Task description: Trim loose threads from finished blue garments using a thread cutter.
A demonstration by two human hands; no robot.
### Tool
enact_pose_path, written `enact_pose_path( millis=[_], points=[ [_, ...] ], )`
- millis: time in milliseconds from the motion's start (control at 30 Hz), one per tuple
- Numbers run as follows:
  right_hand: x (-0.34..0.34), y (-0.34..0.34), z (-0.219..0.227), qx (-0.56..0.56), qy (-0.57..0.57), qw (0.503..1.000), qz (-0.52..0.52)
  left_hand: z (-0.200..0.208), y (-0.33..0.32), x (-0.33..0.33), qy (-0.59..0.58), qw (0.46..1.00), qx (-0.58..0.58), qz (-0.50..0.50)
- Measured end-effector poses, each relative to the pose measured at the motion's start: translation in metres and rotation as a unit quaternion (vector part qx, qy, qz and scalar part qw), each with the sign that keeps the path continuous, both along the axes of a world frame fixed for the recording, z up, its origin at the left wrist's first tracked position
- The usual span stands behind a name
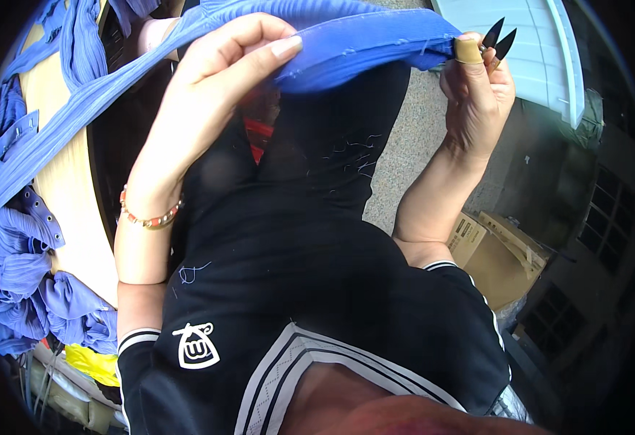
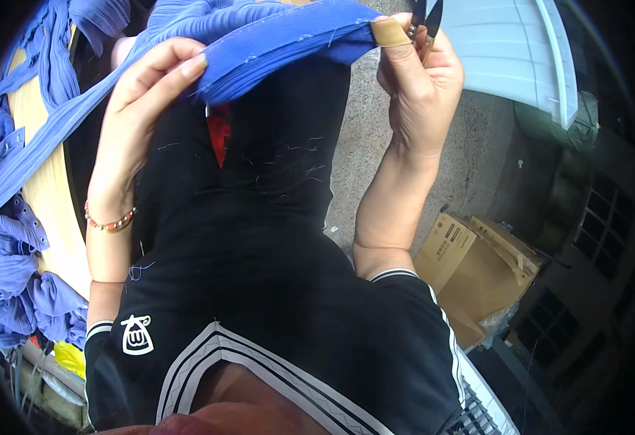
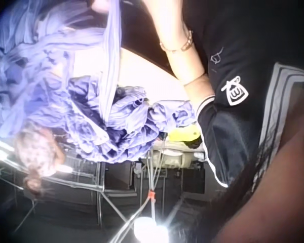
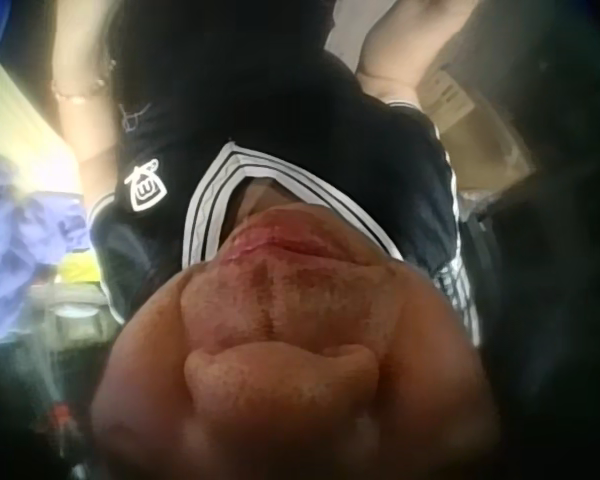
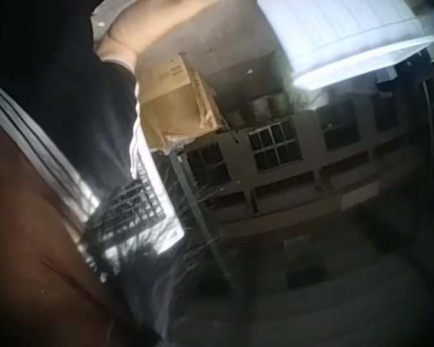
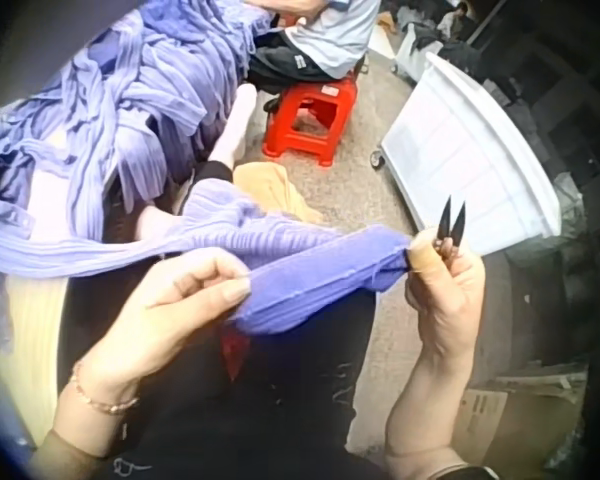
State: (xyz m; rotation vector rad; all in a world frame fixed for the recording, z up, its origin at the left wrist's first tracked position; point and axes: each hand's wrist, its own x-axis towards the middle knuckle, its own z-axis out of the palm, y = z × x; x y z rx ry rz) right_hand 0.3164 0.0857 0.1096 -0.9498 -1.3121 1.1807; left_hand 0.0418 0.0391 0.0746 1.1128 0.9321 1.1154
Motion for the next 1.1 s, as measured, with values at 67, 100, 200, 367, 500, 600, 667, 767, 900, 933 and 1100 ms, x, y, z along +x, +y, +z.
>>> enact_pose_path(
  millis=[67,100,200,367,500,600,667,767,900,933,1100],
  points=[
    [0.005,0.002,-0.003,-0.003,-0.014,1.0,-0.018,0.013,-0.001,-0.002,-0.008,0.998,-0.053,-0.023],
    [0.007,0.003,-0.003,-0.003,-0.06,0.998,-0.033,0.014,0.0,-0.002,-0.014,0.998,-0.05,-0.032],
    [-0.004,0.006,-0.007,0.025,-0.134,0.989,-0.064,0.005,0.005,0.003,-0.022,0.998,-0.051,-0.03],
    [-0.004,0.001,-0.022,0.072,-0.213,0.965,-0.132,-0.004,0.004,0.008,-0.058,0.997,-0.058,0.001],
    [-0.001,-0.021,-0.006,0.169,-0.267,0.936,-0.152,-0.013,0.005,0.002,-0.093,0.994,-0.055,0.017],
    [-0.018,-0.036,0.007,0.217,-0.314,0.919,-0.099,-0.019,0.003,-0.003,-0.109,0.992,-0.052,0.038],
    [-0.029,-0.037,0.011,0.235,-0.313,0.92,-0.043,-0.014,0.0,-0.005,-0.121,0.99,-0.051,0.042],
    [-0.041,-0.039,0.013,0.221,-0.316,0.922,-0.013,0.0,-0.002,0.006,-0.14,0.989,-0.048,0.016],
    [-0.048,-0.033,0.005,0.229,-0.32,0.919,-0.006,0.001,-0.005,0.009,-0.156,0.986,-0.015,0.055],
    [-0.049,-0.032,0.004,0.232,-0.32,0.919,-0.008,0.001,-0.006,0.008,-0.148,0.987,-0.01,0.057],
    [-0.052,-0.028,-0.004,0.249,-0.317,0.915,-0.015,0.001,-0.01,0.007,-0.16,0.986,-0.016,0.045]
  ],
)
